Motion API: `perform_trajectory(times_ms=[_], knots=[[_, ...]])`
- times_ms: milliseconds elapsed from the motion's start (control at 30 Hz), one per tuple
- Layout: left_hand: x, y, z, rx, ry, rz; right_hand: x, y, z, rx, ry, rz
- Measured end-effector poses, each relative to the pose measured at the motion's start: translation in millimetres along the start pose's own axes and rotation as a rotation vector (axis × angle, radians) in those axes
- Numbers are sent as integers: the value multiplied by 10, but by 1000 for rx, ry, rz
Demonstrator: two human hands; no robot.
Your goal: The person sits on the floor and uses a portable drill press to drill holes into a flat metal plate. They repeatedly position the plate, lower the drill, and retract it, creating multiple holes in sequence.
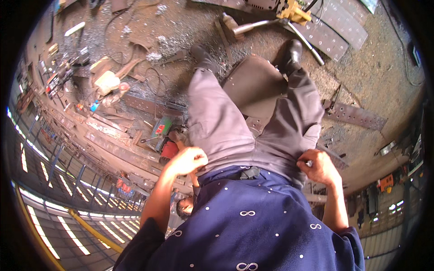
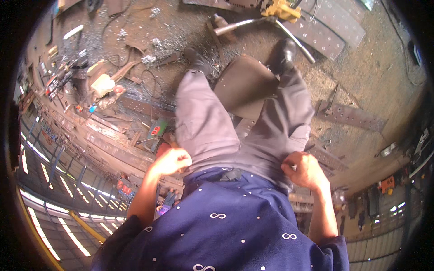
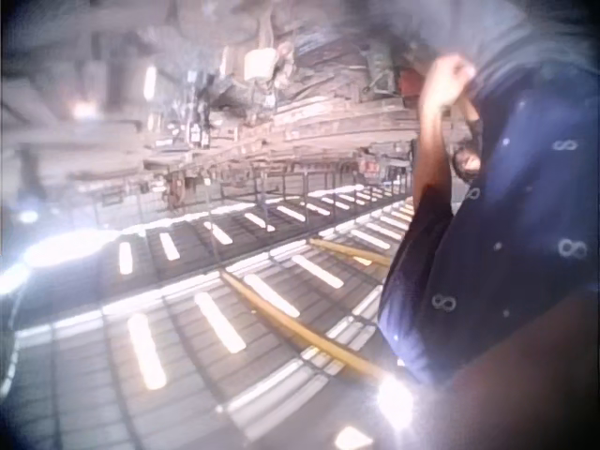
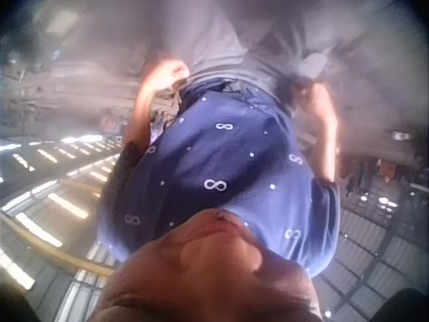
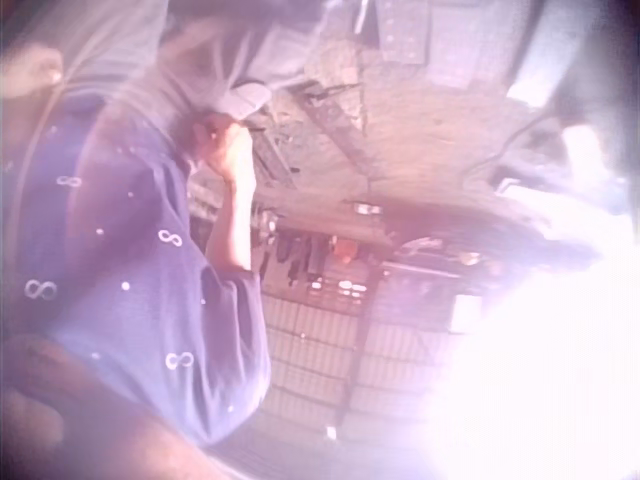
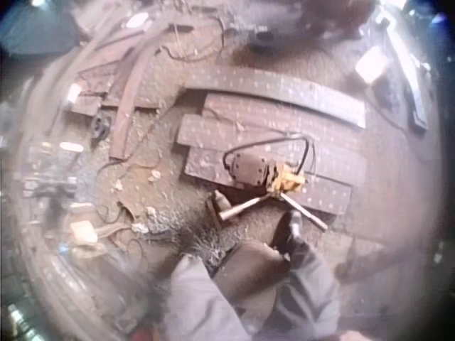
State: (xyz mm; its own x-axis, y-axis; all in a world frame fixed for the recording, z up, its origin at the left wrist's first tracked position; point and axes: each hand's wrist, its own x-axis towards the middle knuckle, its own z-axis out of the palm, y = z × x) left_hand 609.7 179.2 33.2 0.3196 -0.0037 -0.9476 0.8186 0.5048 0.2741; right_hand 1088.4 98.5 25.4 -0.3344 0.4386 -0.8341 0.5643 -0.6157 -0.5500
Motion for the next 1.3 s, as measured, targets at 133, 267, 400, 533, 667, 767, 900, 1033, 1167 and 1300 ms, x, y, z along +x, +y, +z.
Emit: perform_trajectory(times_ms=[133,267,400,533,667,767,900,1033,1167,1300], knots=[[1755,27,-656,18,224,63,1761,534,-180,-129,161,-25],[3620,-338,-908,206,183,28,4070,1511,135,-284,131,88],[4668,-572,-923,426,100,-123,5109,2139,615,-244,-58,227],[5063,-915,-831,96,-10,-141,5316,2034,789,-120,-216,233],[5275,-1557,-651,104,-47,-203,5459,2034,1055,-270,-216,37],[5337,-1645,-613,72,-61,-212,5556,1523,984,-468,-466,180],[5302,-1436,-683,87,-94,-316,5629,1696,1129,-386,-401,126],[5271,-1812,-505,34,-132,-376,5688,1856,1501,-485,-363,-102],[5142,-2350,-367,85,-92,-404,5813,2264,2331,-436,-246,-249],[5175,-2308,-667,219,-252,-376,5917,1866,2323,-401,-390,-72]])
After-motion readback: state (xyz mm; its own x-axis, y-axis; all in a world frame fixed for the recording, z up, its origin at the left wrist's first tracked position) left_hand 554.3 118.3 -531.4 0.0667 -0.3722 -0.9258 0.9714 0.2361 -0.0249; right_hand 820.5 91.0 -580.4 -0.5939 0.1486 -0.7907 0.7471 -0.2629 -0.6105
